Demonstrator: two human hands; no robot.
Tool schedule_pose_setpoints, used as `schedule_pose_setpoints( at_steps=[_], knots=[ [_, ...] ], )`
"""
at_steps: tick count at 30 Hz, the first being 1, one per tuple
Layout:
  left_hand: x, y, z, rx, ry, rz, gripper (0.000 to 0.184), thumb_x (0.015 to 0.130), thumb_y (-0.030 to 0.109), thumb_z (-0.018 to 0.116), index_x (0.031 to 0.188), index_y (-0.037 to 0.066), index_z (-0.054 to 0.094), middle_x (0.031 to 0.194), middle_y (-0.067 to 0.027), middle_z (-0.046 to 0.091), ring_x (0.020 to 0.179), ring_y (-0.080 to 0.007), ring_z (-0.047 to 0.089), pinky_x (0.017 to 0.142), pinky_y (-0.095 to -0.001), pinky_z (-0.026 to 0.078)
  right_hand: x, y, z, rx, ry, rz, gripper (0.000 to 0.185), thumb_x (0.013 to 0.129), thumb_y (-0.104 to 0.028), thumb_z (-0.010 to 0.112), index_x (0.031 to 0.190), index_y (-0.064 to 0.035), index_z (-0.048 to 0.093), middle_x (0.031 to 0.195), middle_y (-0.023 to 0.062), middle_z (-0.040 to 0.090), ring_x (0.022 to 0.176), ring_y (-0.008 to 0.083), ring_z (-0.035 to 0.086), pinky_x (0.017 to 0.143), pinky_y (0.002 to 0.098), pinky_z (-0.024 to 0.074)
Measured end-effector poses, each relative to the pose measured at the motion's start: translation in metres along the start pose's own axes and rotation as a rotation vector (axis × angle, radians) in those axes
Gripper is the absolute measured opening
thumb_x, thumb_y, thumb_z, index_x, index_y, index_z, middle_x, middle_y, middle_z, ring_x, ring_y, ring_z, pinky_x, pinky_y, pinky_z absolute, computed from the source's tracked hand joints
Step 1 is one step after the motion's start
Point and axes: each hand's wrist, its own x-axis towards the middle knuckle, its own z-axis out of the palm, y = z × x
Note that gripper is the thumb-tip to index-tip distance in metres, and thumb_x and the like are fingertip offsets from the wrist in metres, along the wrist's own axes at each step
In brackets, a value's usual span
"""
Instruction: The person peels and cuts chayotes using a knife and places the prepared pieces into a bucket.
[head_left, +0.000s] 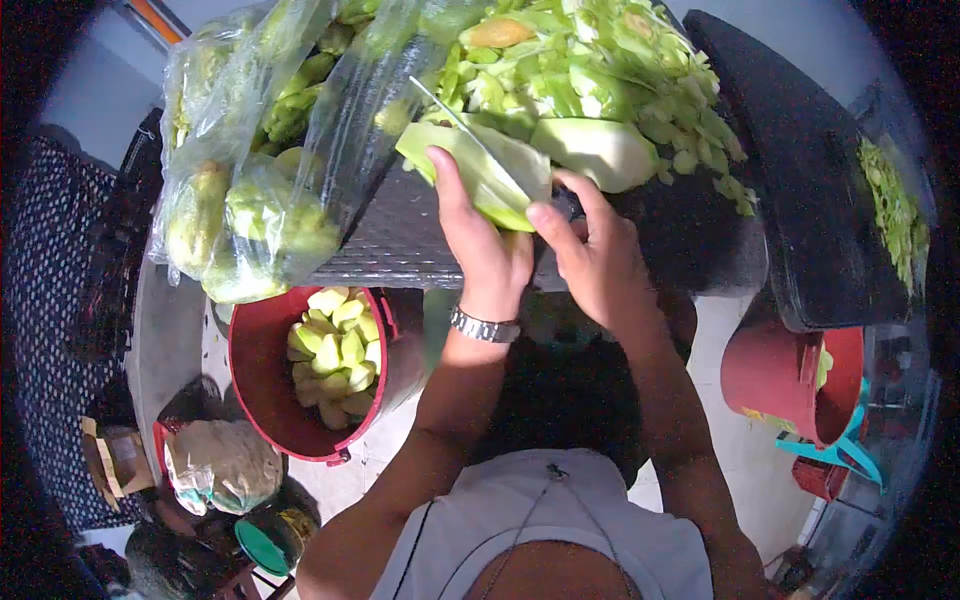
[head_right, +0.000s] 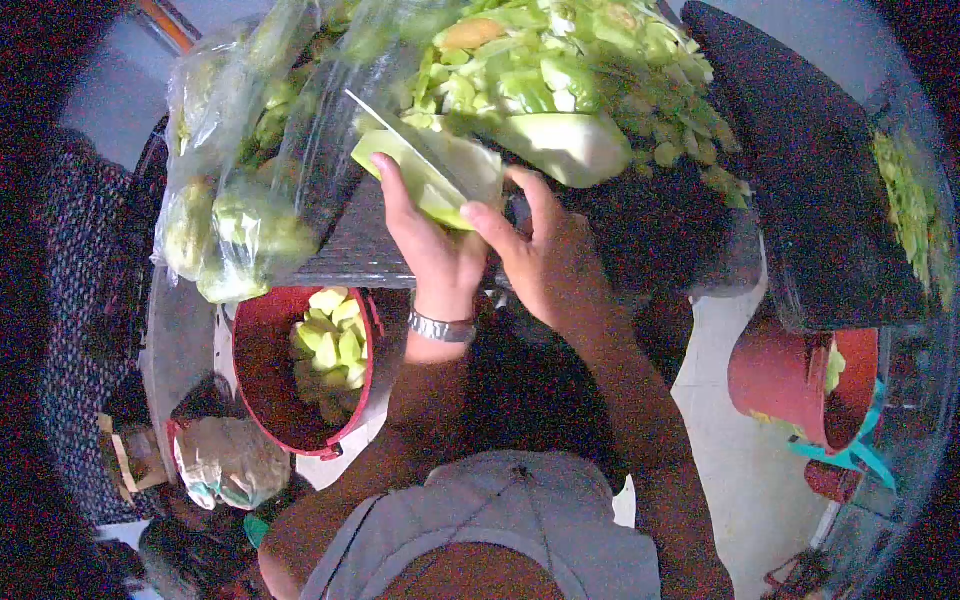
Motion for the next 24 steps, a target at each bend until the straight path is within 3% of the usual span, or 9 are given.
schedule_pose_setpoints(
  at_steps=[4,6,9,11,13,14,17,21,24],
  knots=[
    [0.012,0.000,-0.005,0.091,0.058,0.003,0.050,0.104,0.052,0.046,0.126,0.008,0.056,0.111,-0.0072,0.066,0.101,-0.0226,0.066,0.090,-0.0386,0.053,0.012,0.008,0.014,-0.025,0.052,-0.132,0.065,0.092,-0.041,0.071,0.138,-0.0001,0.052,0.093,0.0273,0.071,0.088,0.0420,0.071,0.075,0.0456,0.0574],
    [0.016,0.002,-0.006,0.061,0.054,0.001,0.049,0.104,0.051,0.047,0.126,0.008,0.056,0.110,-0.0069,0.066,0.101,-0.0228,0.066,0.091,-0.0390,0.053,0.016,0.005,0.014,0.144,-0.038,0.027,0.065,0.096,-0.053,0.062,0.132,0.0013,0.058,0.069,0.0136,0.066,0.053,0.0240,0.065,0.054,0.0340,0.0540],
    [0.019,0.009,-0.005,0.068,0.031,-0.033,0.049,0.104,0.050,0.048,0.127,0.008,0.055,0.111,-0.0079,0.067,0.101,-0.0230,0.066,0.093,-0.0388,0.052,0.032,0.008,-0.003,0.639,-0.327,0.469,0.075,0.096,-0.069,0.047,0.121,-0.0001,0.064,0.058,0.0024,0.053,0.039,0.0109,0.044,0.039,0.0281,0.0401],
    [0.025,0.016,-0.012,-0.002,0.011,-0.155,0.054,0.103,0.052,0.047,0.129,0.006,0.054,0.113,-0.0143,0.066,0.101,-0.0312,0.066,0.087,-0.0468,0.054,0.054,0.022,-0.011,0.916,-0.384,0.530,0.076,0.096,-0.075,0.037,0.121,-0.0063,0.058,0.058,-0.0006,0.049,0.037,0.0069,0.036,0.035,0.0246,0.0304],
    [0.028,0.022,-0.021,-0.132,-0.107,-0.281,0.056,0.102,0.054,0.046,0.129,0.005,0.054,0.113,-0.0180,0.066,0.100,-0.0361,0.066,0.083,-0.0513,0.055,0.068,0.021,-0.023,1.151,-0.391,0.457,0.071,0.099,-0.069,0.042,0.139,-0.0114,0.051,0.060,-0.0005,0.050,0.038,0.0049,0.034,0.036,0.0215,0.0299],
    [0.031,0.022,-0.023,-0.117,-0.105,-0.304,0.055,0.100,0.053,0.046,0.129,0.006,0.054,0.114,-0.0214,0.065,0.100,-0.0413,0.066,0.077,-0.0563,0.056,0.066,0.020,-0.025,1.114,-0.343,0.402,0.070,0.100,-0.066,0.042,0.136,-0.0076,0.051,0.061,0.0004,0.053,0.038,0.0056,0.038,0.036,0.0207,0.0303],
    [0.028,0.028,-0.027,-0.089,-0.168,-0.327,0.051,0.101,0.049,0.047,0.129,0.007,0.055,0.117,-0.0224,0.065,0.103,-0.0419,0.066,0.080,-0.0563,0.057,0.037,0.000,-0.029,0.690,-0.151,0.450,0.064,0.102,-0.061,0.043,0.130,-0.0044,0.055,0.064,0.0029,0.057,0.039,0.0066,0.044,0.037,0.0213,0.0339],
    [0.023,0.027,-0.029,-0.228,-0.096,-0.374,0.051,0.100,0.045,0.050,0.134,0.007,0.052,0.124,-0.0243,0.063,0.105,-0.0445,0.066,0.082,-0.0577,0.057,-0.003,0.018,-0.031,0.286,-0.285,0.184,0.048,0.106,-0.047,0.047,0.116,-0.0018,0.061,0.067,0.0052,0.060,0.047,0.0080,0.055,0.043,0.0236,0.0434],
    [0.020,0.026,-0.029,-0.224,-0.078,-0.361,0.057,0.097,0.044,0.053,0.140,0.007,0.048,0.129,-0.0266,0.061,0.107,-0.0476,0.065,0.084,-0.0597,0.057,-0.028,0.025,-0.038,0.208,-0.207,0.233,0.038,0.106,-0.036,0.049,0.122,-0.0040,0.061,0.068,0.0033,0.060,0.048,0.0064,0.052,0.044,0.0223,0.0414]
  ],
)
